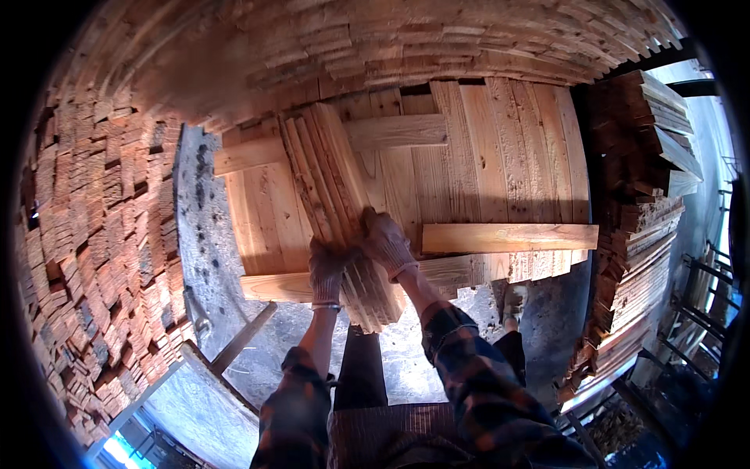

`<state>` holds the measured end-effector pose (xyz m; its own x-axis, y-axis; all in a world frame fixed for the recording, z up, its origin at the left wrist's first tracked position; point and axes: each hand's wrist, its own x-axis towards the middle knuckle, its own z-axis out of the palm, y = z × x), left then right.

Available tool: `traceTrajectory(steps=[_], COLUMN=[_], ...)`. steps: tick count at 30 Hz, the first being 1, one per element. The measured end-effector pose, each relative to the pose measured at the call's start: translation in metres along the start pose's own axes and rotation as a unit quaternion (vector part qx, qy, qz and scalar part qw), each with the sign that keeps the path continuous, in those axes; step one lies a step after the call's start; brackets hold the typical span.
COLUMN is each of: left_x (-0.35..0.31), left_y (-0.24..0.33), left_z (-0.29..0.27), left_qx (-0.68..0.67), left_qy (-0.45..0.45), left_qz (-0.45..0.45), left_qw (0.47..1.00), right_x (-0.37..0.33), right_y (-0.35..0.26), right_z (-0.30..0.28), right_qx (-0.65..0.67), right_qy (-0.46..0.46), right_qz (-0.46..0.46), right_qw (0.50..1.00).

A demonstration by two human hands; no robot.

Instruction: The person repeatedly picks up wooden planks from a pile and stacks them vertically on a metal rack. The worker handles the lumber one by one, adjusting the position of each piece to fit within the rack structure.

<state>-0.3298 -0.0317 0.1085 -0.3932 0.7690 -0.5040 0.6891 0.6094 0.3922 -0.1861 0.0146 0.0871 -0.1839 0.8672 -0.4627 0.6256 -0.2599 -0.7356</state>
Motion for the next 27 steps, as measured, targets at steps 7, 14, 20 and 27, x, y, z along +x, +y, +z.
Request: traceTrajectory(steps=[7, 14, 20, 27], left_x=[0.001, 0.017, 0.010, 0.011], left_y=[0.007, 0.007, 0.028, 0.024], left_z=[0.025, 0.036, 0.032, 0.030], left_qx=[-0.188, -0.115, -0.114, -0.146], left_qy=[0.064, 0.193, 0.174, 0.157], left_qz=[0.043, 0.066, 0.041, 0.057], left_qw=[0.979, 0.972, 0.977, 0.975], right_x=[0.037, 0.010, 0.088, 0.149], right_y=[0.010, 0.082, 0.162, 0.205], right_z=[-0.008, -0.149, -0.304, -0.321], right_qx=[0.328, -0.003, -0.472, -0.439], right_qy=[0.035, 0.006, 0.150, 0.101], right_qz=[-0.079, -0.033, -0.231, -0.214], right_qw=[0.941, 0.999, 0.837, 0.867])
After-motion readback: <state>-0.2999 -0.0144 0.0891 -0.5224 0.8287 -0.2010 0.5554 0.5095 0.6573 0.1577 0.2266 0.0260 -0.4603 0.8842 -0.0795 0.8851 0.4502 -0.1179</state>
